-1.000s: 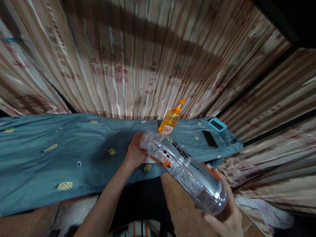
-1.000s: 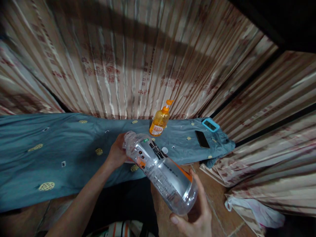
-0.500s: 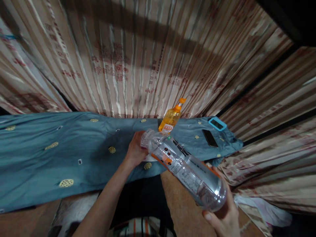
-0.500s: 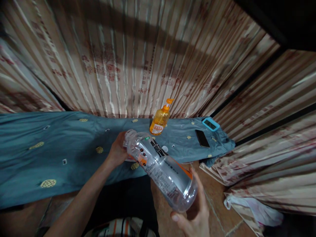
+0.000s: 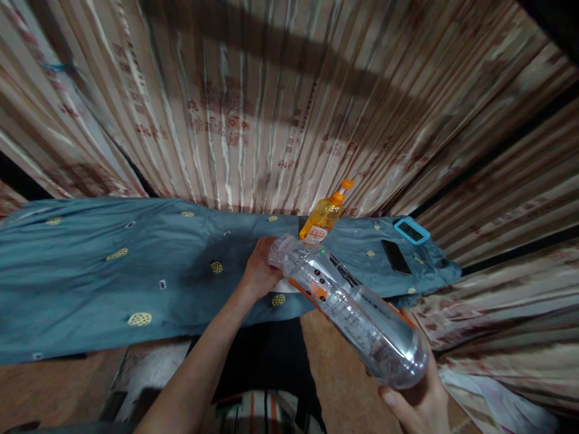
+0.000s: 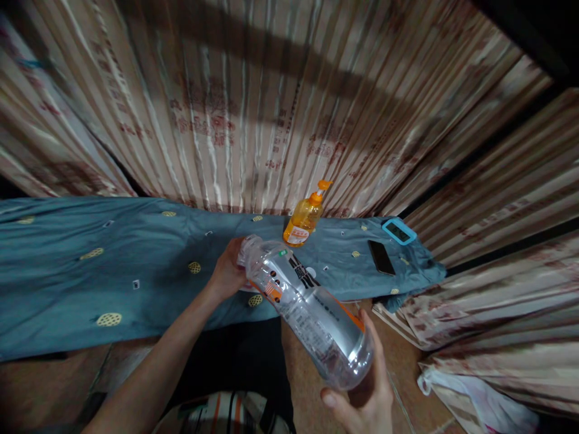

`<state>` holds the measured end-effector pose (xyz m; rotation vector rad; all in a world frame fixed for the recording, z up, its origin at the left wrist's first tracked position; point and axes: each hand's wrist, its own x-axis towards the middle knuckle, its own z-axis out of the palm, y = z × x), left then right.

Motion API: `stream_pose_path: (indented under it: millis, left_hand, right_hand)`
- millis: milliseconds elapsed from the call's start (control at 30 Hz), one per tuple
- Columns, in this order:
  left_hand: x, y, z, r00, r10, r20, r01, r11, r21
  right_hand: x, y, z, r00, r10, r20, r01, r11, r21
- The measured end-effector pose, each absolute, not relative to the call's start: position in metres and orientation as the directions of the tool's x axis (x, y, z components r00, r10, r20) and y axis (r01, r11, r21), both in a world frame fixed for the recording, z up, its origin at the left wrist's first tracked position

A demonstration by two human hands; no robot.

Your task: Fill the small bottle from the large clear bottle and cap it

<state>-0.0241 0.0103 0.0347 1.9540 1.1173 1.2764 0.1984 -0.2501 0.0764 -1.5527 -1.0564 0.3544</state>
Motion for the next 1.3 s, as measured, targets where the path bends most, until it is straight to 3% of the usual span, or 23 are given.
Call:
stream_pose_path:
  millis: [400,667,1033,1300]
  left_hand:
    - [-0.024,0.01,0.036,0.204,0.861,0.466,0.345,-0.509,0.789]
    - [-0.025,0.01,0.034,0.197,0.859,0.473,0.337,-0.512,0.79]
    - [-0.025,0.009,0.038,0.197,0.86,0.47,0.337,-0.51,0.792]
    - [-0.025,0.009,0.038,0.193,0.87,0.453,0.354,-0.492,0.795]
  right_hand:
    - [0.192,-0.249,0.082,0.581,0.743,0.333,0.434,0.063,-0.899]
    - [0.182,-0.245,0.087,0.686,0.7,0.197,0.218,0.061,-0.974]
    - [0.189,-0.248,0.076,0.694,0.693,0.196,0.234,0.039,-0.971]
    - [0.186,-0.25,0.079,0.683,0.722,0.112,0.099,0.061,-0.993]
